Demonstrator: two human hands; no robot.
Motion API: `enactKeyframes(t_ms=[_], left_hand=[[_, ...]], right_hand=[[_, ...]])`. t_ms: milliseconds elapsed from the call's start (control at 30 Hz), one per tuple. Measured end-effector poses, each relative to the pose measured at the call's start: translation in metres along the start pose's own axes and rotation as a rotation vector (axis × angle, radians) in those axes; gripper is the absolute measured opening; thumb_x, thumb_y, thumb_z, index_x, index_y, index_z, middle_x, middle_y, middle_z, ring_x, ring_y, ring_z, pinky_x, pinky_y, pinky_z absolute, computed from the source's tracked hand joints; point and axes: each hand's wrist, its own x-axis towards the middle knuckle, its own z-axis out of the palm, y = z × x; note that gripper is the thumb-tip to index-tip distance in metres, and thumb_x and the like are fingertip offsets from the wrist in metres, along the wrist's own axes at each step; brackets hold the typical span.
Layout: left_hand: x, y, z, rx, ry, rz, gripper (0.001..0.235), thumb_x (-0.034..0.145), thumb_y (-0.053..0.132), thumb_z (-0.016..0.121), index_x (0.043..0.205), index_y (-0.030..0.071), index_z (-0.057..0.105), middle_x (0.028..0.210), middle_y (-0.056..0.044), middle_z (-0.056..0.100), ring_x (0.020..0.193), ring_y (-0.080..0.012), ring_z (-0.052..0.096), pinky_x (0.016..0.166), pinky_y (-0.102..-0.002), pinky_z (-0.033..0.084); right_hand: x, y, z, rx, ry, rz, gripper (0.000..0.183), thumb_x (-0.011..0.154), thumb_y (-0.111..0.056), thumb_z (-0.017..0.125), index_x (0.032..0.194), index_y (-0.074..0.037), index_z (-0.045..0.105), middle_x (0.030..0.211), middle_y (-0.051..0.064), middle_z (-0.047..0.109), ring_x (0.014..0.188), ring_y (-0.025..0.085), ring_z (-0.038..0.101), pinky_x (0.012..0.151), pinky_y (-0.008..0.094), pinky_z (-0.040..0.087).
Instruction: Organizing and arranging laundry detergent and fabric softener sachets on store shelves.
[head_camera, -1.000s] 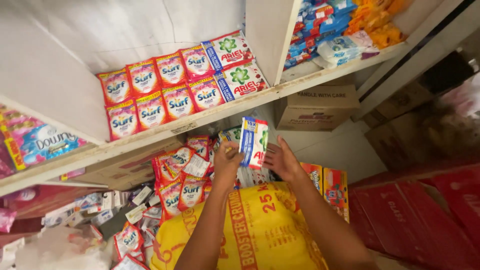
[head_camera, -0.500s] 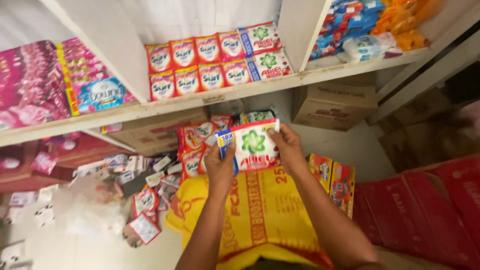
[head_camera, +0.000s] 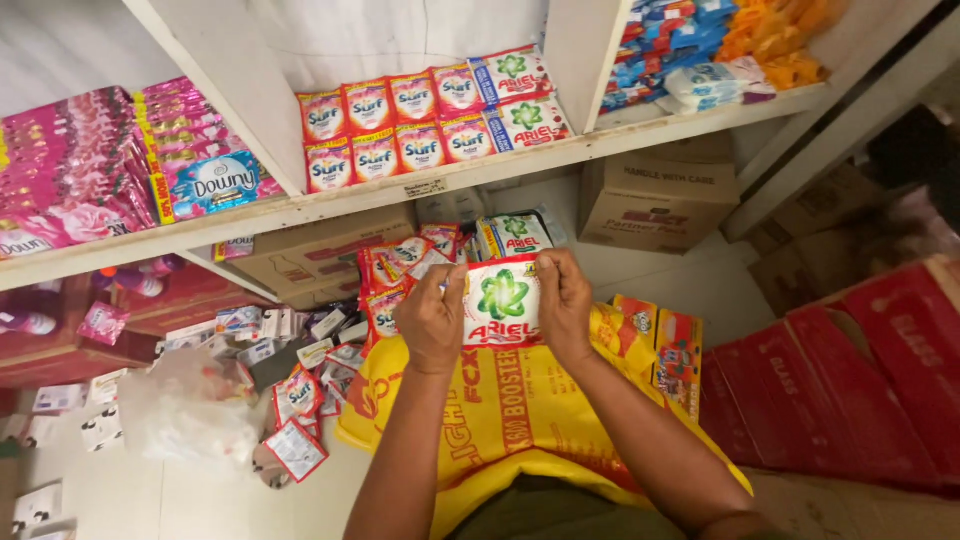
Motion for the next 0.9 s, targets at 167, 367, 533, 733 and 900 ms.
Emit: enactKeyframes(t_ms=[167, 367, 533, 733, 900], left_hand=[[-0.002, -0.006, -0.009, -0.537, -0.301, -0.627, 0.013, 0.096, 0.018, 0.075, 0.097, 0.005, 0.073, 0.080, -0.011, 0.075, 0.065, -0.0173, 0.069, 0.058, -0.033, 0.054], [-0.050, -0.012, 0.012, -0.961, -0.533, -0.994, 0.017, 0.090, 0.010, 0.074, 0.106, 0.006, 0.072, 0.096, -0.005, 0.078, 0.080, -0.0130, 0.073, 0.070, -0.030, 0.061], [-0.049, -0.002, 0.008, -0.757, -0.370, -0.575, 0.018, 0.099, 0.014, 0.071, 0.109, 0.000, 0.075, 0.095, -0.006, 0.077, 0.083, -0.0089, 0.068, 0.072, -0.027, 0.056], [-0.080, -0.026, 0.025, -0.340, -0.154, -0.477, 0.024, 0.096, 0.021, 0.073, 0.099, -0.003, 0.075, 0.074, -0.003, 0.073, 0.067, -0.0085, 0.066, 0.061, -0.028, 0.052], [-0.086, -0.026, 0.027, -0.840, -0.170, -0.817, 0.036, 0.108, 0.030, 0.055, 0.113, -0.003, 0.070, 0.084, -0.001, 0.071, 0.070, -0.0061, 0.060, 0.062, -0.027, 0.050]], right_hand=[[0.003, 0.008, -0.005, -0.019, 0.022, 0.112, 0.022, 0.112, -0.019, 0.054, 0.098, -0.003, 0.059, 0.082, -0.004, 0.051, 0.079, 0.004, 0.046, 0.070, 0.022, 0.043], [0.014, -0.016, -0.020, 0.430, -0.110, 0.547, 0.016, 0.100, -0.017, 0.060, 0.112, -0.007, 0.063, 0.087, 0.000, 0.069, 0.071, 0.005, 0.061, 0.061, 0.024, 0.051], [-0.029, 0.037, -0.030, 0.439, -0.372, 0.784, 0.030, 0.095, -0.011, 0.069, 0.124, -0.006, 0.066, 0.094, 0.000, 0.075, 0.074, 0.006, 0.066, 0.062, 0.023, 0.053], [-0.065, 0.038, -0.024, -0.341, -0.220, 0.229, 0.023, 0.102, -0.019, 0.062, 0.115, -0.001, 0.067, 0.077, 0.007, 0.070, 0.063, 0.009, 0.064, 0.057, 0.031, 0.050], [-0.070, 0.049, -0.030, -0.128, -0.138, 0.255, 0.028, 0.110, -0.025, 0.053, 0.111, 0.000, 0.065, 0.077, 0.007, 0.069, 0.069, 0.012, 0.061, 0.064, 0.034, 0.052]])
